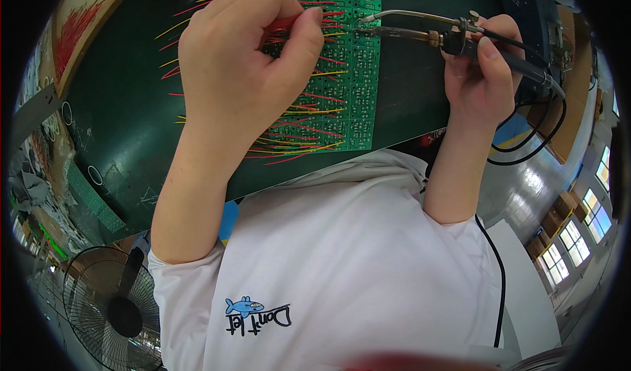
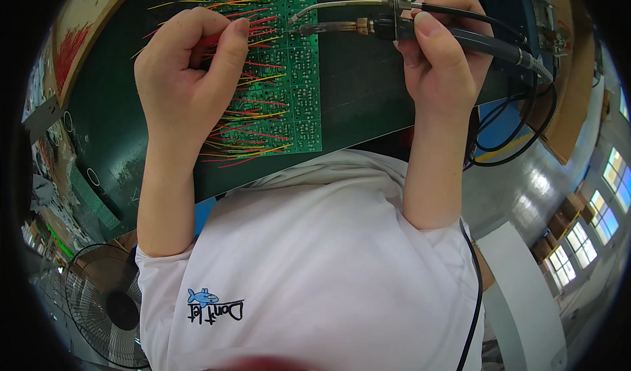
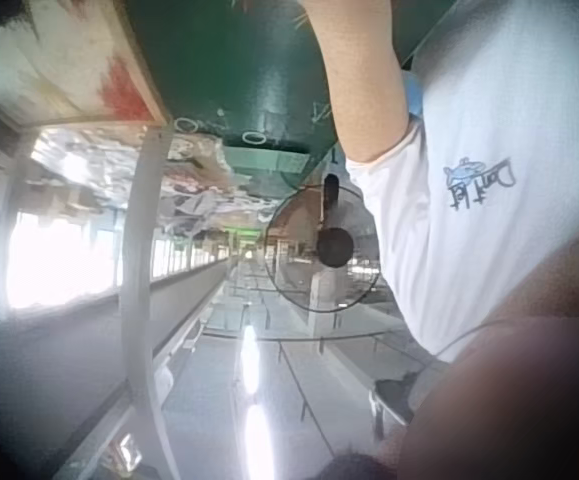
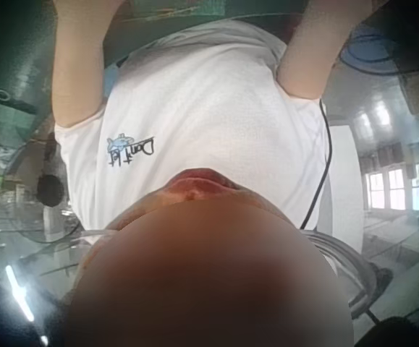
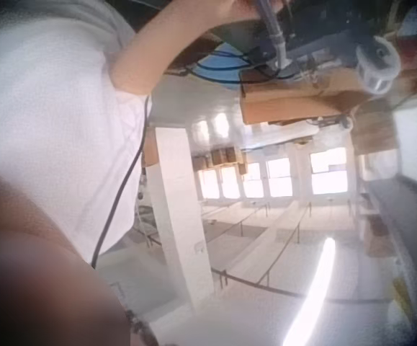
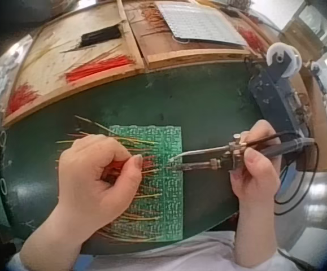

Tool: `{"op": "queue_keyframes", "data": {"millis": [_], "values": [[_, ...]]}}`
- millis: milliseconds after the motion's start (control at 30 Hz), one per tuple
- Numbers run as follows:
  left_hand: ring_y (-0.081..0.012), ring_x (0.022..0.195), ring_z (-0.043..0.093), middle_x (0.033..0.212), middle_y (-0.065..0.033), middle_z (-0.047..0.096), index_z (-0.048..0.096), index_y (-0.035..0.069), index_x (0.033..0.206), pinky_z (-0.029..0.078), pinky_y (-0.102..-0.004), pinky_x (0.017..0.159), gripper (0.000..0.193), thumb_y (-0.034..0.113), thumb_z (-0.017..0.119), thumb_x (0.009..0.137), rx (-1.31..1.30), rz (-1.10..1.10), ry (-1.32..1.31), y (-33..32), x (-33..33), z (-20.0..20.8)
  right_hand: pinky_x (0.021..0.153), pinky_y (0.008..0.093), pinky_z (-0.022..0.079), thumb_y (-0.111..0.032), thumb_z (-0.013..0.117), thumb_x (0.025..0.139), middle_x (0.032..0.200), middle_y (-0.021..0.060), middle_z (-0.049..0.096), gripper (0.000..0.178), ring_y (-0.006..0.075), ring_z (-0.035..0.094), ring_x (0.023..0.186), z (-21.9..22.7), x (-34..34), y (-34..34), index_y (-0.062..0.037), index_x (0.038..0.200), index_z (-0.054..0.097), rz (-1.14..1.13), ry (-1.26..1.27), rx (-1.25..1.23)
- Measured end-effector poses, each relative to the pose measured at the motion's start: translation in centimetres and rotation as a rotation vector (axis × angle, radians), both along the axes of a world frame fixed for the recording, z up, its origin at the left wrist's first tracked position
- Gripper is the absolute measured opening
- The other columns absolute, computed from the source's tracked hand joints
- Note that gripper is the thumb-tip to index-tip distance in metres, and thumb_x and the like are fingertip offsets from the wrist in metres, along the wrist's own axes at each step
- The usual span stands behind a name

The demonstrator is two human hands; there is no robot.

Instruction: The person solders color-coded wires onto a green printed circuit board (PCB) using a soldering iron.

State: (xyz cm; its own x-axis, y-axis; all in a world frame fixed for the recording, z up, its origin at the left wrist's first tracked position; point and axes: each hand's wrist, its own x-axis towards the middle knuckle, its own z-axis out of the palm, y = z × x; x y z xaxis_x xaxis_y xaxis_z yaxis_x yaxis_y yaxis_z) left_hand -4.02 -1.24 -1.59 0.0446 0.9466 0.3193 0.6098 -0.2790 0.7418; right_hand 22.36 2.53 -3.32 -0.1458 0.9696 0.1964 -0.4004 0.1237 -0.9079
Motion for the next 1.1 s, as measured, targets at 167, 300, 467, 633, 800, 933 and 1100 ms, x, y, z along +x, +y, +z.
{"op": "queue_keyframes", "data": {"millis": [167, 300, 467, 633, 800, 933, 1100], "values": [[-0.008, 0.061, 0.058, 0.07, -0.0026, 0.064, 0.065, 0.001, 0.08, 0.047, -0.0216, 0.058, 0.013, 0.006, 0.076, 0.086, 0.052, -0.035, 0.067, 0.2, -0.4, -0.3, 0.053, 0.023, 0.04, -0.006, 0.055, 0.088, 0.086, 0.0148, 0.064, 0.015, 0.0105, 0.049, 0.058, -0.2, -0.2, -0.3, 0.0042, 0.099, 0.054, -0.025, -0.088, 0.026], [-0.0084, 0.061, 0.058, 0.069, -0.0026, 0.063, 0.065, 0.001, 0.08, 0.047, -0.0216, 0.058, 0.013, 0.006, 0.075, 0.085, 0.051, -0.025, 0.064, 0.2, -0.3, -0.3, 0.053, 0.023, 0.042, -0.004, 0.056, 0.088, 0.086, 0.0138, 0.064, 0.013, 0.0094, 0.05, 0.056, -0.2, -0.3, -0.3, 0.0035, 0.098, 0.055, -0.004, -0.09, 0.034], [-0.0094, 0.059, 0.057, 0.067, -0.0033, 0.061, 0.064, 0.002, 0.078, 0.046, -0.0224, 0.056, 0.014, 0.007, 0.075, 0.085, 0.054, -0.041, 0.101, 0.3, -0.2, 0.0, 0.054, 0.0236, 0.044, -0.003, 0.057, 0.087, 0.085, 0.0129, 0.065, 0.012, 0.0092, 0.052, 0.056, -0.1, -0.3, -0.4, 0.0029, 0.098, 0.055, -0.037, -0.12, -0.003], [-0.0095, 0.059, 0.057, 0.067, -0.0035, 0.061, 0.064, 0.002, 0.078, 0.046, -0.0225, 0.055, 0.014, 0.007, 0.075, 0.085, 0.039, -0.036, 0.098, 0.3, -0.2, 0.0, 0.055, 0.0244, 0.044, -0.003, 0.058, 0.086, 0.084, 0.0125, 0.065, 0.013, 0.0094, 0.051, 0.056, -0.4, -0.2, 0.0, 0.0028, 0.097, 0.056, 0.004, -0.102, 0.06], [-0.0093, 0.059, 0.058, 0.068, -0.0037, 0.062, 0.064, 0.001, 0.079, 0.046, -0.0219, 0.056, 0.013, 0.006, 0.075, 0.085, 0.029, -0.04, 0.094, 0.3, -0.3, -0.2, 0.055, 0.0243, 0.042, -0.005, 0.056, 0.087, 0.084, 0.0143, 0.065, 0.014, 0.0104, 0.051, 0.057, -0.4, 0.2, 0.1, 0.0033, 0.098, 0.056, 0.03, -0.063, 0.045], [-0.0093, 0.06, 0.058, 0.069, -0.0039, 0.063, 0.065, 0.001, 0.079, 0.047, -0.0217, 0.056, 0.013, 0.006, 0.075, 0.085, 0.026, -0.049, 0.091, 0.3, -0.3, -0.1, 0.053, 0.0248, 0.039, -0.008, 0.052, 0.088, 0.084, 0.017, 0.065, 0.016, 0.0121, 0.05, 0.058, -0.4, 0.6, 0.3, 0.0041, 0.098, 0.056, 0.012, 0.003, 0.01], [-0.0093, 0.06, 0.058, 0.069, -0.0038, 0.063, 0.065, 0.001, 0.079, 0.046, -0.022, 0.056, 0.013, 0.006, 0.075, 0.085, 0.029, -0.05, 0.096, 0.4, -0.3, 0.0, 0.055, 0.0264, 0.037, -0.01, 0.051, 0.089, 0.084, 0.0175, 0.066, 0.018, 0.0129, 0.048, 0.056, -0.5, 0.9, 0.6, 0.0036, 0.099, 0.056, 0.081, 0.016, 0.017]]}}
